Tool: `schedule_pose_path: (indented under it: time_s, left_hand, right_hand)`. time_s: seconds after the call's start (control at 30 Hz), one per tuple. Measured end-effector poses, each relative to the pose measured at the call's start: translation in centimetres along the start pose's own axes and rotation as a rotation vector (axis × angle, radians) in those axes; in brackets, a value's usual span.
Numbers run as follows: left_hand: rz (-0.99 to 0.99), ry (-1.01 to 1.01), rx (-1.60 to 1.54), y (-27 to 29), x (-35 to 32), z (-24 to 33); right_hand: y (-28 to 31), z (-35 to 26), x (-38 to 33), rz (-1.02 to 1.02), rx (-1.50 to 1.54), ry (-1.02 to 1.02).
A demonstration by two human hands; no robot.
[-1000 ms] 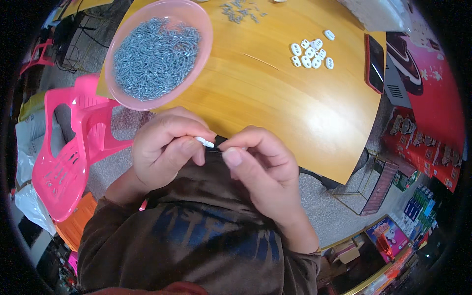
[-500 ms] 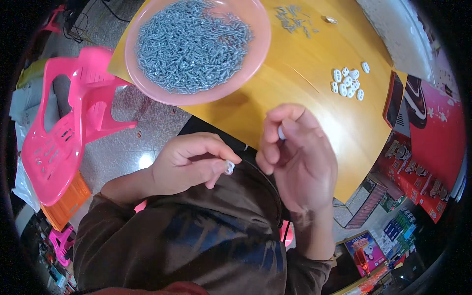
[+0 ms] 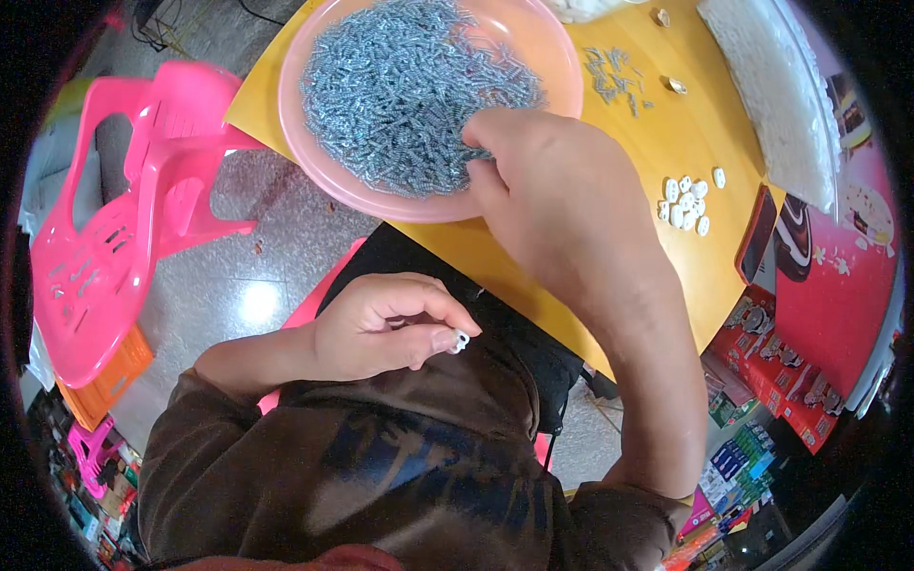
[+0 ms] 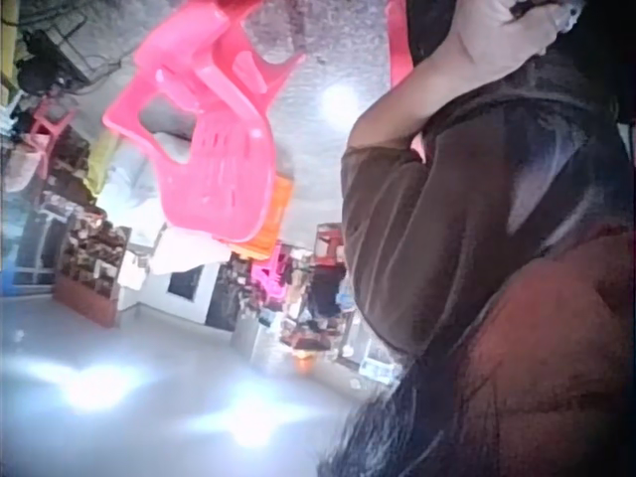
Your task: Threading metal pins into small white plastic components on a wooden table.
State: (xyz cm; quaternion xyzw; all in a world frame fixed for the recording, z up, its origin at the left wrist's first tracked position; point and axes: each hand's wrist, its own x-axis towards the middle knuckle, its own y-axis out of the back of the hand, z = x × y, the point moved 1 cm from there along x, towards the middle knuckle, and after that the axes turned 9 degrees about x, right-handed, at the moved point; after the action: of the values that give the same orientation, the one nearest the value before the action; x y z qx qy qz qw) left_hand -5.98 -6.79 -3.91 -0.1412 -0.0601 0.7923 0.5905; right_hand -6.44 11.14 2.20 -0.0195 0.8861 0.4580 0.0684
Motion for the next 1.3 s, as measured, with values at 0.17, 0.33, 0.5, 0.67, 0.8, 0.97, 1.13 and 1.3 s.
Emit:
schedule_pose_path:
  time_s: [0.17, 0.33, 0.5, 0.67, 0.8, 0.97, 1.13, 1.3]
  left_hand:
    - [0.012, -0.020, -0.018, 0.1, 0.2, -0.1]
    - [0.025, 0.006, -0.020, 0.3, 0.1, 0.1]
    - [0.032, 0.000, -0.031, 0.0, 0.3, 0.1]
    - [0.011, -0.040, 0.031, 0.2, 0.3, 0.6]
    - [0.050, -0.039, 0.019, 0.2, 0.0, 1.0]
    - [0.040, -0.079, 0.049, 1.0, -0.1, 2.5]
    - [0.259, -0.114, -0.103, 1.6, -0.6, 4.3]
    - [0.391, -0.186, -0.102, 1.5, 0.5, 5.3]
  right_hand:
    - [0.2, 0.1, 1.1, -0.064, -0.033, 0.002]
    - [0.0, 0.6, 1.1, -0.046, 0.039, -0.025]
    - [0.1, 0.8, 0.9, -0.019, 0.281, -0.099]
    - [0.3, 0.9, 0.7, 0.045, 0.372, -0.117]
    - [0.2, 0.9, 0.7, 0.098, 0.400, -0.074]
    - [0.4, 0.0, -0.5, 0.200, 0.696, -0.146]
    - [0.0, -1.5, -3.1, 0.190, 1.211, -0.294]
    - [-1.5, -2.3, -5.3, 0.232, 1.435, -0.353]
